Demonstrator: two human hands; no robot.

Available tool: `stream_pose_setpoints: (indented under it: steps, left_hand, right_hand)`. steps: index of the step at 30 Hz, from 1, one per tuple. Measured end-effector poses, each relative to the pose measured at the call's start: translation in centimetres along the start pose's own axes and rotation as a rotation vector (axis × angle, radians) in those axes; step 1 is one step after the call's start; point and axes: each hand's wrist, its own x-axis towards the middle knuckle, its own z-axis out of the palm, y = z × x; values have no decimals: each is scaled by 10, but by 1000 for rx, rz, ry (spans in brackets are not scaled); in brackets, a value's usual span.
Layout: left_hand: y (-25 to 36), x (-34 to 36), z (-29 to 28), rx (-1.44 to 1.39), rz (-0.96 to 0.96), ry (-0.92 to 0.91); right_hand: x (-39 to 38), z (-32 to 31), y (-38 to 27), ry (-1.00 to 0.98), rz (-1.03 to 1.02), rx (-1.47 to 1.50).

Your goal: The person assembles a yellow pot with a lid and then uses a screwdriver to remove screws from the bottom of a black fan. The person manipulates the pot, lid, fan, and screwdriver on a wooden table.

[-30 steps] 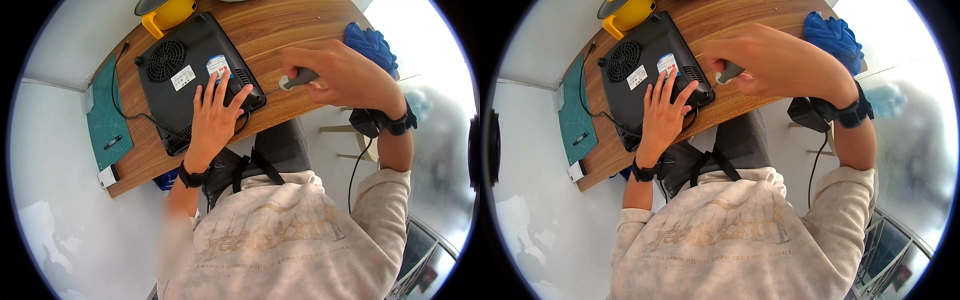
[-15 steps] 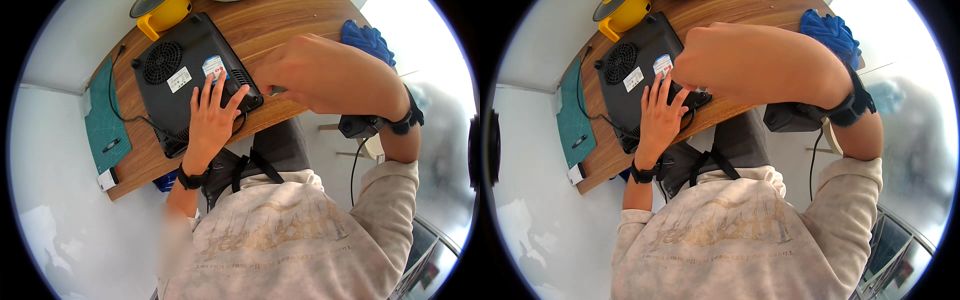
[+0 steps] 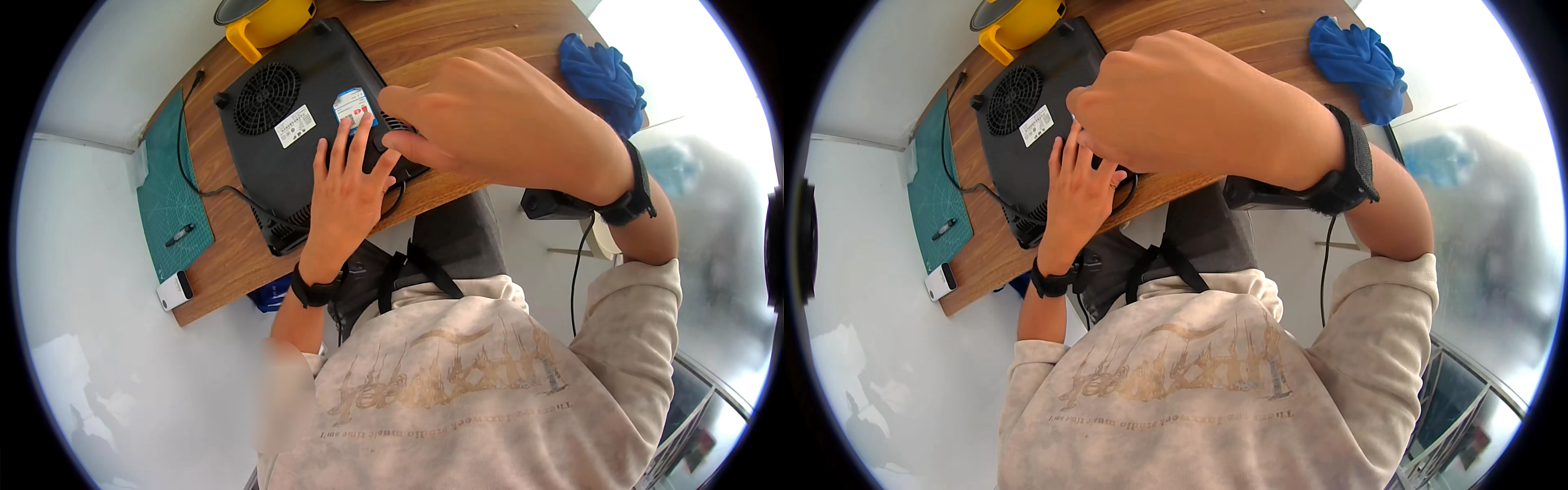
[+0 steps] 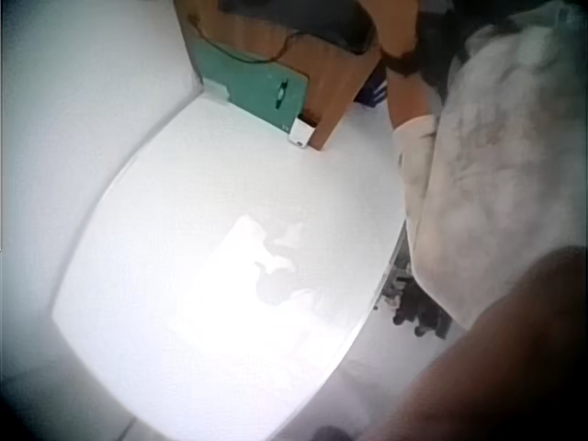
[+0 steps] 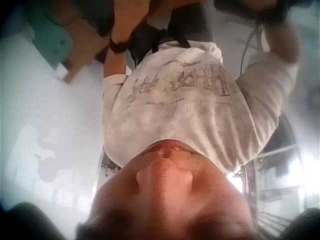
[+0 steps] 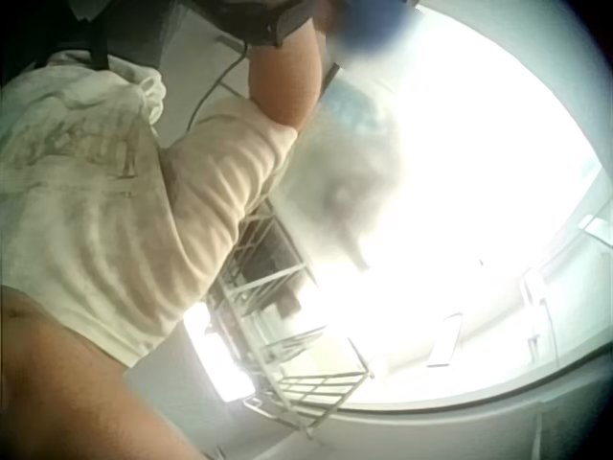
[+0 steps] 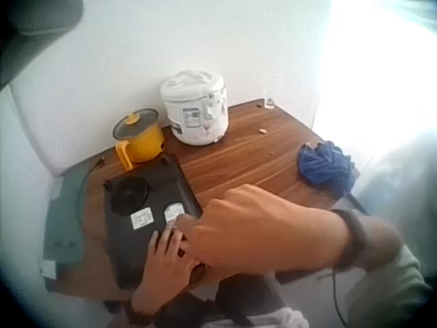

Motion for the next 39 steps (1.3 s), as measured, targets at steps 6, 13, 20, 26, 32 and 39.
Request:
stream_pose_setpoints:
  steps: [6,13,20,26,32,39]
  left_hand:
    - [0,1,-4,-3,26,-1]
    - [0,1,1,15,7,-5]
    - [0,-1,0,22,-6,-20]
    - [0,-1,-1,20,-11,-29]
    - [4,3,-6,10,17,10]
    - [2,1,-6,-15,21,14]
  right_hand:
    - [1,-6,-9,57,63,117]
    - [-3,14,9,209,-157,201]
    - [-8,5,13,133,-172,129]
    - [-3,-7,10,1,-156,30]
    - [1,-3,13,92,12,-23]
    - [8,4,-5,103,168,-200]
